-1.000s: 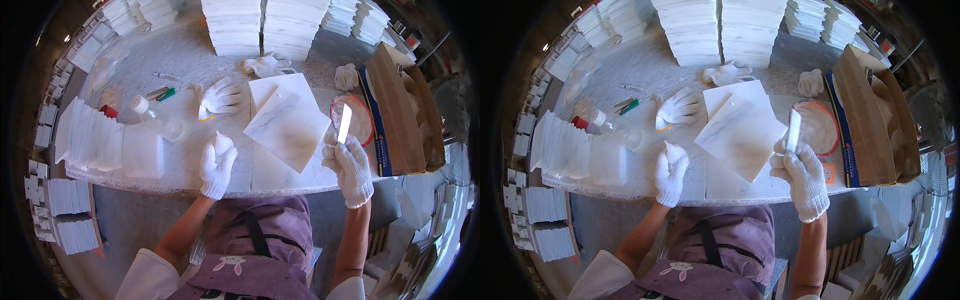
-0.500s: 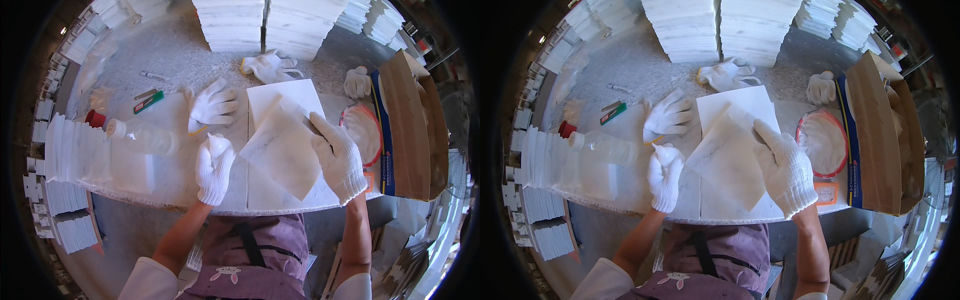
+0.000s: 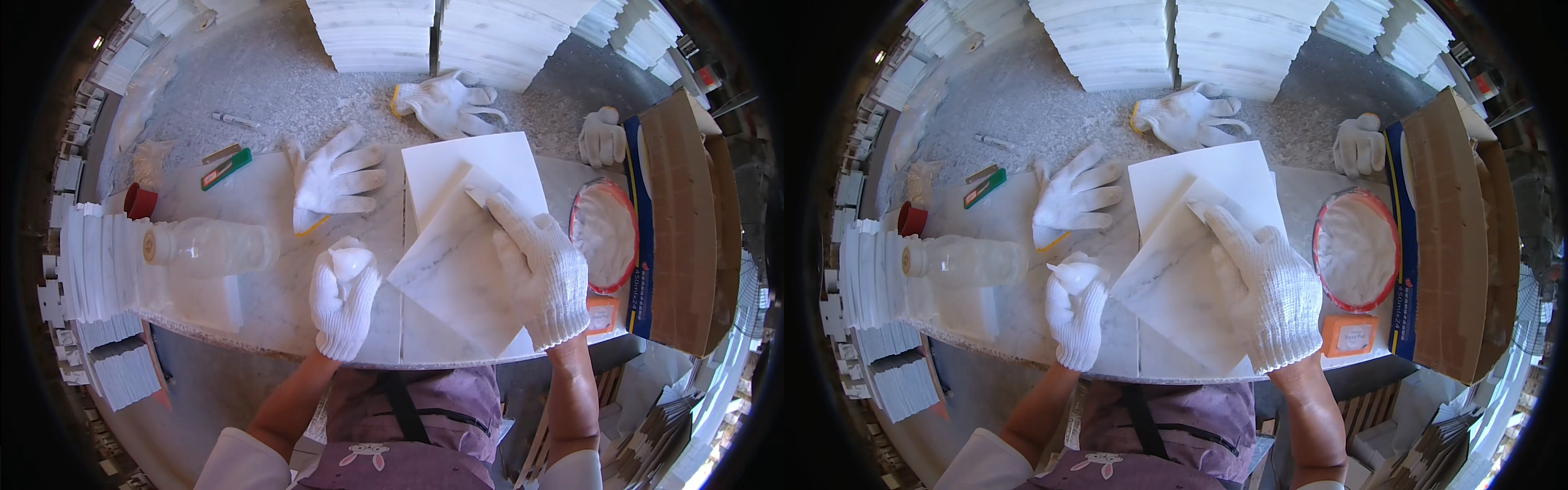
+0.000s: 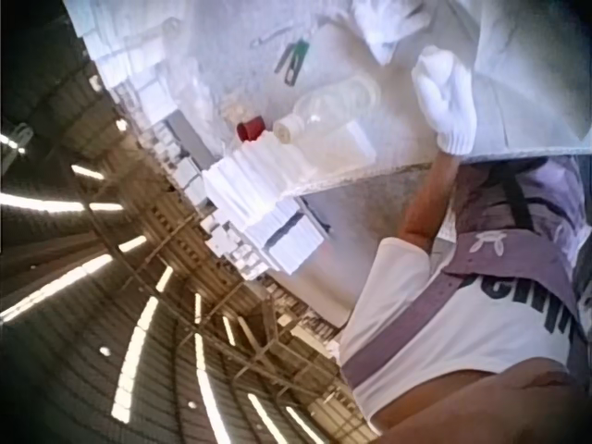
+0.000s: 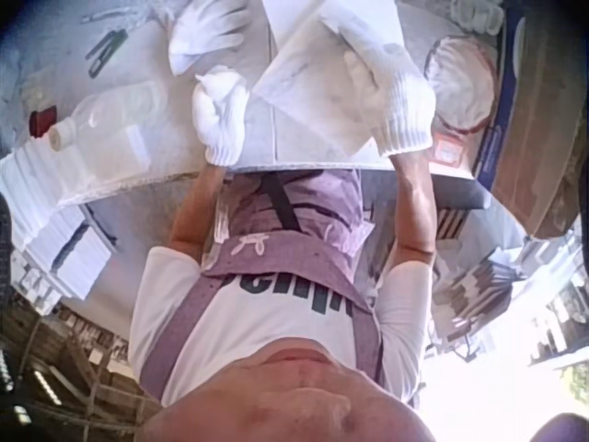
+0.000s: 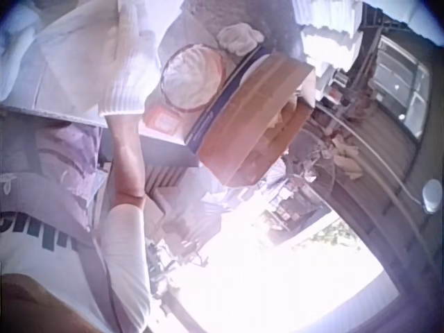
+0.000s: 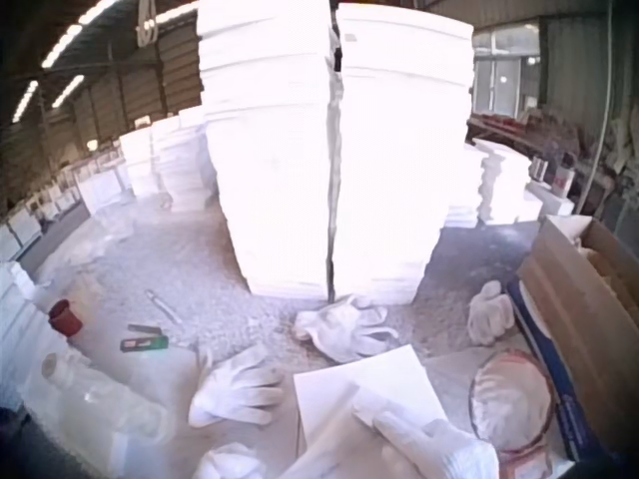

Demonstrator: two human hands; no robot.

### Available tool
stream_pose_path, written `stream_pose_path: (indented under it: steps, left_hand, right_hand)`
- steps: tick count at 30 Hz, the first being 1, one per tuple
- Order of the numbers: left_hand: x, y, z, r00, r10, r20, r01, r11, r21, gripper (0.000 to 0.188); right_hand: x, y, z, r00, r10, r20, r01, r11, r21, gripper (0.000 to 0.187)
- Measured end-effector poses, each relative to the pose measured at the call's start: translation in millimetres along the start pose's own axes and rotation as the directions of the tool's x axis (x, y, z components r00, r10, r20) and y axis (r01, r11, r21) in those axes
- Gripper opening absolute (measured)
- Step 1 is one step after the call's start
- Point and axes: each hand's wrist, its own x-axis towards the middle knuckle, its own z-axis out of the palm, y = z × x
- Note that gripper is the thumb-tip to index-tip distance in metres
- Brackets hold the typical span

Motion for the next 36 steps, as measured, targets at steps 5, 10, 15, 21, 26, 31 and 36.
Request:
stream_pose_path:
  steps: [5, 10, 15, 21, 26, 31, 36]
  left_hand:
    - [2.1, 0.3, -0.8, 0.996, 0.087, 0.035, -0.088, 0.996, 0.025, 0.031]
    - [1.1, 2.4, 0.8, 1.0, 0.009, 0.022, -0.007, 0.997, -0.079, 0.031]
    - [0.2, 1.3, -0.4, 1.0, -0.004, 0.015, 0.005, 0.999, -0.054, 0.031]
    - [0.5, -2.3, -1.3, 1.0, 0.027, 0.016, -0.027, 1.0, 0.004, 0.033]
    - [-1.1, -3.6, -0.6, 1.0, 0.003, 0.013, -0.003, 1.0, -0.031, 0.035]
    - [-1.1, -4.2, -1.7, 0.999, 0.025, 0.02, -0.024, 0.999, -0.042, 0.036]
    - [3.9, -3.8, -6.8, 0.999, 0.002, 0.048, 0.001, 0.997, -0.076, 0.037]
  right_hand:
    - [3.8, 1.2, 1.2, 0.999, 0.008, -0.034, -0.006, 0.998, 0.07, 0.033]
    - [-3.7, 1.0, -0.3, 0.999, -0.021, 0.039, 0.025, 0.994, -0.106, 0.035]
    - [-10.2, 0.5, -10.7, 0.995, 0.007, 0.1, -0.001, 0.998, -0.062, 0.037]
    - [3.9, 2.8, 1.9, 0.999, -0.054, -0.001, 0.053, 0.998, -0.031, 0.039]
    - [-17.9, 2.0, -3.1, 0.993, -0.056, 0.103, 0.077, 0.974, -0.214, 0.042]
    - [-16.9, -0.8, -9.8, 0.998, -0.059, 0.035, 0.063, 0.989, -0.135, 0.043]
    - [-0.3, 11.4, 8.2, 0.992, -0.124, -0.01, 0.121, 0.984, -0.129, 0.038]
